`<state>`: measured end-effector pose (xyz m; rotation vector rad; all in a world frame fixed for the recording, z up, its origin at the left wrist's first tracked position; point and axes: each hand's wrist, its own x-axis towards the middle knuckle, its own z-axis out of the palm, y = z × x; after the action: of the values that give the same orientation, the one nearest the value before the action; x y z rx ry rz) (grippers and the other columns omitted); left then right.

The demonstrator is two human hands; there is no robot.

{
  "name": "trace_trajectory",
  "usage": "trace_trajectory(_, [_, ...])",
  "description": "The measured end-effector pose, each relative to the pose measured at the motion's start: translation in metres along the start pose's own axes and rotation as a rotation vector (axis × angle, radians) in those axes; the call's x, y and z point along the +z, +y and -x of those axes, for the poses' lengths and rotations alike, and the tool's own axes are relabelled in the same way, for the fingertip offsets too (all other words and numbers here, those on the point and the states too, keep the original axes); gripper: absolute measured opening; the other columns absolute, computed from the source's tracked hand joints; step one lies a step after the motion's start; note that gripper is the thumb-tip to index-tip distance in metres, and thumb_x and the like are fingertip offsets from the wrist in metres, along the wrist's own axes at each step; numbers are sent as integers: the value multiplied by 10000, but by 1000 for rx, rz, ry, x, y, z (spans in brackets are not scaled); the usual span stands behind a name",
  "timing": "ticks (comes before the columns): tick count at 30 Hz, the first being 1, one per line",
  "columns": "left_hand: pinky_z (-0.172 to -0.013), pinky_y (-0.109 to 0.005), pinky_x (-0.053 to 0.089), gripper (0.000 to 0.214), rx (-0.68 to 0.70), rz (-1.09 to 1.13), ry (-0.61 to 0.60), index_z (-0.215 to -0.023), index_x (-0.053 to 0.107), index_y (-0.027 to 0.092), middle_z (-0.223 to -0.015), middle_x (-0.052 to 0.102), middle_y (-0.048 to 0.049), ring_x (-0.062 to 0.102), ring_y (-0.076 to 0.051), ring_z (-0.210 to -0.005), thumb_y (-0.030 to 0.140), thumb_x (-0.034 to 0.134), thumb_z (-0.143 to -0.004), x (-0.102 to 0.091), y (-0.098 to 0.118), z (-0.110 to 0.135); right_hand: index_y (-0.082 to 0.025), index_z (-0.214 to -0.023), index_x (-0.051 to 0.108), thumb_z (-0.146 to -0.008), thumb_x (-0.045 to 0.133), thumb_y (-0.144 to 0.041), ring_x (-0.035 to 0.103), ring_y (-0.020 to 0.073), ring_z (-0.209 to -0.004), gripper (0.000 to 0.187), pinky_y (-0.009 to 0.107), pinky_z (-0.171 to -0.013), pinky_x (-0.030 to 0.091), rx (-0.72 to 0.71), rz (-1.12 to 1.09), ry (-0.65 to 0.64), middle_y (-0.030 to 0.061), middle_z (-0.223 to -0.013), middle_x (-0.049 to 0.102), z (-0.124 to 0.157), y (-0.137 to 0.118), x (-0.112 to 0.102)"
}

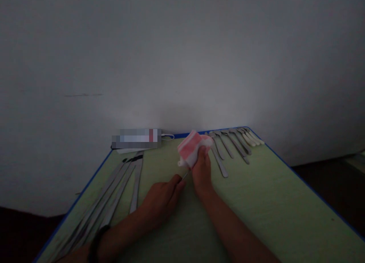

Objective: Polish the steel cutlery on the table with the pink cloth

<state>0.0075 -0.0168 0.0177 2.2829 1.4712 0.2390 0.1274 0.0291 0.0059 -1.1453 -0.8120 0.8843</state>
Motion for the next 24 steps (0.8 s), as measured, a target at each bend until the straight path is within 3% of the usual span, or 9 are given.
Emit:
trace_trajectory(8, [-555, -257, 355, 328, 69, -135, -38, -901, 501, 204, -617, 605, -15, 611, -190, -576, 353, 216, -970, 2, 1, 3, -134, -913, 602, -818, 340, -615, 527, 133, -552, 555, 241, -482, 395, 116, -172, 203, 35, -718, 614, -43, 2, -28])
trace_trajectory(12, [-562, -258, 358, 362, 77, -136, -30, -861, 509, 206, -615, 602, -12, 611, -185, -579, 362, 202, -974, 3, -1, 3, -129, -901, 602, -819, 350, -606, 548, 132, -599, 545, 240, -538, 422, 92, -241, 228, 48, -749, 624, -46, 6, -29])
trace_trajectory(20, [-544, -247, 360, 383, 25, -60, -4, -879, 535, 201, -592, 583, -2, 583, -175, -552, 383, 208, -961, 6, -11, -1, -161, -688, 507, -797, 404, -618, 366, 93, -478, 481, 212, -435, 307, 121, -136, 33, -40, -541, 416, -3, 0, -5])
trace_trajectory(24, [-610, -266, 397, 397, 9, 116, 21, -905, 564, 188, -704, 632, -40, 591, -183, -625, 372, 215, -950, 5, -15, -5, -156, -702, 521, -798, 433, -597, 371, 97, -522, 460, 212, -461, 316, 98, -114, -104, -31, -578, 431, 15, 6, 6])
